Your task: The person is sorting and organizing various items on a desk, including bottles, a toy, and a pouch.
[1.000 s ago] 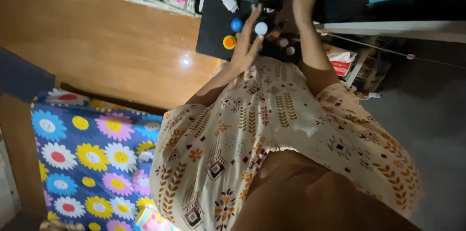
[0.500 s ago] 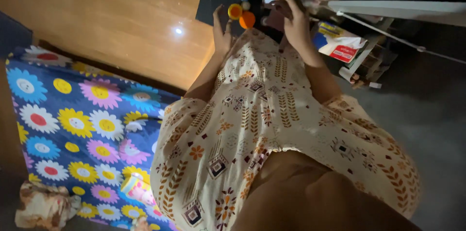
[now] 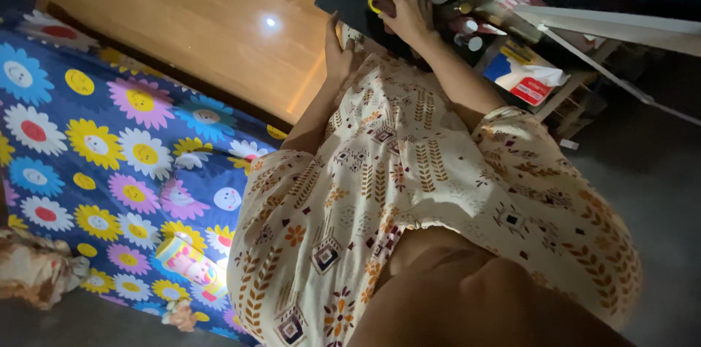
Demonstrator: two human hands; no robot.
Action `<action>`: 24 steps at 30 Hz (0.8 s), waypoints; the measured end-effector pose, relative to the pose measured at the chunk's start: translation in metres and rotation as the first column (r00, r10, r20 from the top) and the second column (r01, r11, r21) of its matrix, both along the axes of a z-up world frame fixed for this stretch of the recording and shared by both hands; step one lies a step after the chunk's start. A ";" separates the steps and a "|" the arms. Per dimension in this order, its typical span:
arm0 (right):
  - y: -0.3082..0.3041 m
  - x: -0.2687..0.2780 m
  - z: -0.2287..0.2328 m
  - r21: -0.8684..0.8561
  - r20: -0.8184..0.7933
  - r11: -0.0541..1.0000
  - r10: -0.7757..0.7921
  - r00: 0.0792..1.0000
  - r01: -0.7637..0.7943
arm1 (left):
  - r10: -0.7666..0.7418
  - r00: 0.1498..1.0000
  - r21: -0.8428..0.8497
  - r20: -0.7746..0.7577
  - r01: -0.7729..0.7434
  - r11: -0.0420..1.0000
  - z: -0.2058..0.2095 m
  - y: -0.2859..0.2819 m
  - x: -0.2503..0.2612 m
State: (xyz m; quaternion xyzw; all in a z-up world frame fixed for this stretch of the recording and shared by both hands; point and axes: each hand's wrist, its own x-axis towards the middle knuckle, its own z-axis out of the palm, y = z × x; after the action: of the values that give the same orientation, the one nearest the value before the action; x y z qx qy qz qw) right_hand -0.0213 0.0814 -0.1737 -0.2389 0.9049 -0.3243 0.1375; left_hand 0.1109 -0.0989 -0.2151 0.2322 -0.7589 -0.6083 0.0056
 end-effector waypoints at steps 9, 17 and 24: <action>0.000 -0.005 -0.022 0.194 -0.116 0.980 0.057 0.992 -0.033 | -0.089 0.995 -0.091 -0.034 0.086 0.992 -0.020 -0.017 -0.001; 0.032 -0.011 0.138 -0.251 -0.036 0.966 0.053 0.998 -0.061 | -0.526 0.800 -0.207 -0.289 0.484 0.850 0.084 -0.028 -0.054; 0.070 0.005 0.197 -0.448 0.183 0.873 -0.123 0.975 0.194 | -0.695 0.703 -0.310 -0.148 0.635 0.708 0.168 -0.004 -0.065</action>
State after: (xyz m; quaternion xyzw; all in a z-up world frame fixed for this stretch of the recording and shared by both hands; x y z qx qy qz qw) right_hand -0.0163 0.1512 0.0236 -0.1648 0.8049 -0.5580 0.1167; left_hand 0.0461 -0.1028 -0.0470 -0.1416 -0.8504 -0.4984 -0.0913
